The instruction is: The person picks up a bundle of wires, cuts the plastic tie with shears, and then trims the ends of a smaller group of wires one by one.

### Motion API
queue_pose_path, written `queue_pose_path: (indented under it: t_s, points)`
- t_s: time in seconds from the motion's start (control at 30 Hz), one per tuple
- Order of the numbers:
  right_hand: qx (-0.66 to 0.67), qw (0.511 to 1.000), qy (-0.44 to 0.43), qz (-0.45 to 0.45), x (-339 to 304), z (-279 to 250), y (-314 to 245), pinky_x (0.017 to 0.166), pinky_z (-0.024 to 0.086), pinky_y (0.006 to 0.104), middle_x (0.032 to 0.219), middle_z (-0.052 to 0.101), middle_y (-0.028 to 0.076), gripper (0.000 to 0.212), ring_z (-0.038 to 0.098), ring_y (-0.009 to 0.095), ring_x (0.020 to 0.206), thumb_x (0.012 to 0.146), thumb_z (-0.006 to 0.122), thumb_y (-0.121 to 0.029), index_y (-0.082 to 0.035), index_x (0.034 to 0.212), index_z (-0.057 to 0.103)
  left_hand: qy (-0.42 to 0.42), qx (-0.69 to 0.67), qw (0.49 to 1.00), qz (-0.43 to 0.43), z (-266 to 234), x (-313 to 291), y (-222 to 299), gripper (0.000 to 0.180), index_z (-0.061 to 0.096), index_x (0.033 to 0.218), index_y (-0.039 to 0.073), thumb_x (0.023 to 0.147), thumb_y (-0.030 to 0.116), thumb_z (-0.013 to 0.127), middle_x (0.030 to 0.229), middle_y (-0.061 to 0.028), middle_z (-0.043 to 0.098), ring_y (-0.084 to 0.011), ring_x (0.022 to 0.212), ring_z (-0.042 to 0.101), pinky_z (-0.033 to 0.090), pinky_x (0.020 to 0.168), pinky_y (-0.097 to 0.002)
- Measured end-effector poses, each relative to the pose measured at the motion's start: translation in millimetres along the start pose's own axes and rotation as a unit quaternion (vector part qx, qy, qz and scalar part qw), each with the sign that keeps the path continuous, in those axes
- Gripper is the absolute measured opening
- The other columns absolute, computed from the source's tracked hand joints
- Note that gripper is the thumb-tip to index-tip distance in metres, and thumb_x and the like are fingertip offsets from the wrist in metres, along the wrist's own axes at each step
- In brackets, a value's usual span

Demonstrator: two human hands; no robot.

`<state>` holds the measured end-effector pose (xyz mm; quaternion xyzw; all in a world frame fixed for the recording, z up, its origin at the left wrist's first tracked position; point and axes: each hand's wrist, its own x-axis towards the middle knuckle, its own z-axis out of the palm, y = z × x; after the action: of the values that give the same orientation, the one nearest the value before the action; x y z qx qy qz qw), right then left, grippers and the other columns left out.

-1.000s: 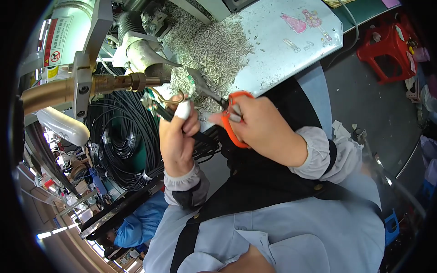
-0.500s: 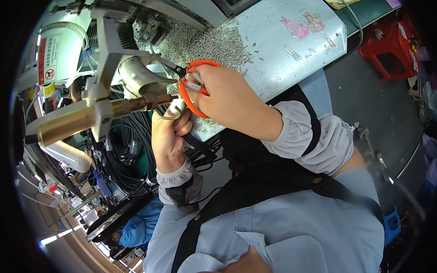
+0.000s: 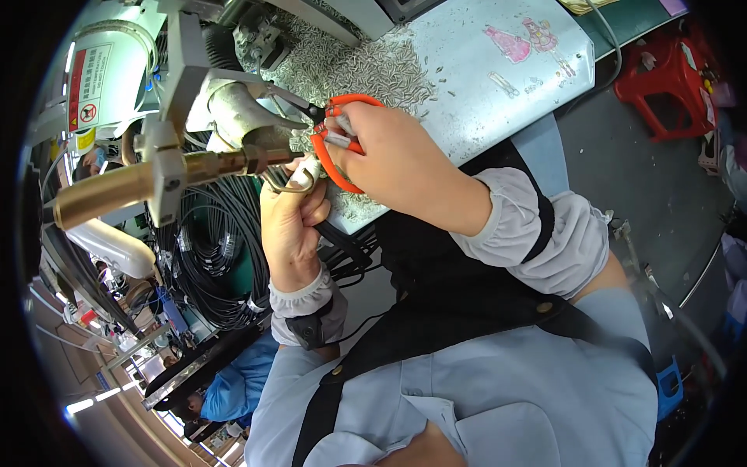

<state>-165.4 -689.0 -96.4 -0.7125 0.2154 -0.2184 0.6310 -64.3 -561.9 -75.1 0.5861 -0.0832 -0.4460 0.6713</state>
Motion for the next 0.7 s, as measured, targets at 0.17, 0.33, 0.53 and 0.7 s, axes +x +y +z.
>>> queue_pose_path:
  t_s: [0.17, 0.33, 0.53, 0.7]
  points:
    - [0.041, 0.999, -0.016, 0.011, -17.6, -11.6, 4.2, 0.049, 0.037, 0.0260, 0.065, 0.051, 0.007, 0.009, 0.043, 0.010, 0.053, 0.080, 0.054, -0.008, 0.000, 0.081, 0.051, -0.070, -0.111, 0.990, -0.059, 2.7, -20.4, -1.3, 0.012, 0.054, 0.092, -0.001, 0.082, 0.005, 0.056, 0.071, -0.0015, 0.050, -0.0073, 0.053, 0.041, 0.033, 0.046, -0.0206]
    - [-0.090, 0.986, 0.014, -0.140, -39.8, -14.3, -17.8, 0.055, 0.042, 0.0252, 0.071, 0.056, 0.006, 0.009, 0.052, 0.011, 0.059, 0.078, 0.053, -0.003, 0.000, 0.086, 0.053, 0.033, 0.081, 0.995, 0.039, 20.0, -45.0, -17.8, 0.013, 0.055, 0.094, -0.001, 0.083, 0.005, 0.055, 0.082, -0.0035, 0.056, -0.0119, 0.066, 0.052, 0.042, 0.062, -0.0229]
    - [-0.121, 0.973, -0.122, -0.152, -47.5, -21.2, -17.2, 0.060, 0.046, 0.0258, 0.074, 0.059, 0.005, 0.012, 0.058, 0.012, 0.066, 0.078, 0.052, 0.002, 0.001, 0.090, 0.054, -0.047, 0.205, 0.978, 0.012, 27.8, -60.5, -19.6, 0.014, 0.054, 0.095, -0.003, 0.082, 0.002, 0.052, 0.082, -0.0054, 0.058, -0.0120, 0.070, 0.054, 0.043, 0.066, -0.0226]
    - [0.000, 0.994, -0.104, -0.014, -49.6, -26.7, -14.2, 0.058, 0.045, 0.0237, 0.073, 0.059, 0.005, 0.010, 0.057, 0.011, 0.064, 0.080, 0.053, 0.001, 0.002, 0.090, 0.054, -0.094, 0.044, 0.995, 0.001, 8.2, -53.7, -24.5, 0.015, 0.054, 0.094, -0.004, 0.079, -0.002, 0.053, 0.078, -0.0061, 0.057, -0.0111, 0.068, 0.053, 0.043, 0.065, -0.0221]
